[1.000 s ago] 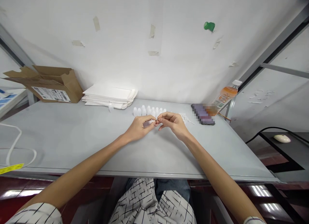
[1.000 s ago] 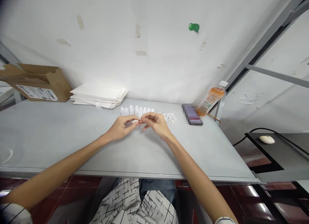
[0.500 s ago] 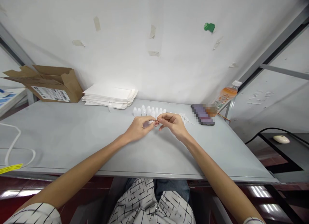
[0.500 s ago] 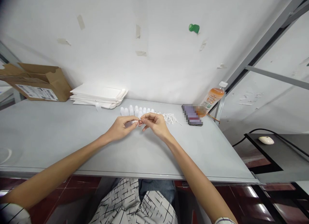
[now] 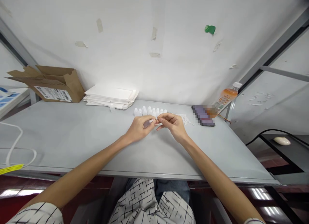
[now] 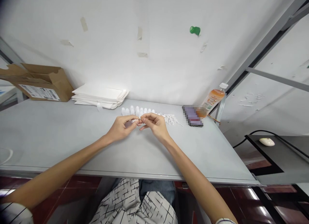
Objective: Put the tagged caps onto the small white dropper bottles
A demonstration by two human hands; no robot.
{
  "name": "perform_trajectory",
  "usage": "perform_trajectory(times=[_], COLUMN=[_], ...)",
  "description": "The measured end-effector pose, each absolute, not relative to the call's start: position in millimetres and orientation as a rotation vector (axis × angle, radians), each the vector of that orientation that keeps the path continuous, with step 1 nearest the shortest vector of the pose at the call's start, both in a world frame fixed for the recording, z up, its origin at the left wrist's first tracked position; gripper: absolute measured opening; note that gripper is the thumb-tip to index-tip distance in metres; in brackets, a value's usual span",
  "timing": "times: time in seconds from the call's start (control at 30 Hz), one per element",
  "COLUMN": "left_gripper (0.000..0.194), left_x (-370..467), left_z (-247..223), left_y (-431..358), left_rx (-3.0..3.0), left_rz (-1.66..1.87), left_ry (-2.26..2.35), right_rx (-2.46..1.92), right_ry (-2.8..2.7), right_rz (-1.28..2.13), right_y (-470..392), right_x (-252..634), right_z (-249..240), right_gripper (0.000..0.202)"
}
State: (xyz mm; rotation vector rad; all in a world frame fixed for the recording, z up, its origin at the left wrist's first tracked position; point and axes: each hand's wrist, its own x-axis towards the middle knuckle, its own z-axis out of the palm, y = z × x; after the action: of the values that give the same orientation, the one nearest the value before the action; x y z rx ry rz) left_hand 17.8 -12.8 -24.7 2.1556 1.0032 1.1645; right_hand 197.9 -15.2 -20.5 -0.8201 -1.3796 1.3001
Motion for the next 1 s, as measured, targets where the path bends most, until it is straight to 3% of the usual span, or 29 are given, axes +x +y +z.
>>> perform_trajectory(times=[1.0], left_gripper=[0.024], left_x=[19.0], left_z=[-30.2], left_y=[-14.9], left_rx=[2.262], left_rz=[1.200], left_ry=[1.029], right_rx=[-0.819], right_ry=[-1.381], right_rz=[1.323], right_y=[-17.1], right_x=[195.4], right_z=[-23.0], right_gripper=[0.026])
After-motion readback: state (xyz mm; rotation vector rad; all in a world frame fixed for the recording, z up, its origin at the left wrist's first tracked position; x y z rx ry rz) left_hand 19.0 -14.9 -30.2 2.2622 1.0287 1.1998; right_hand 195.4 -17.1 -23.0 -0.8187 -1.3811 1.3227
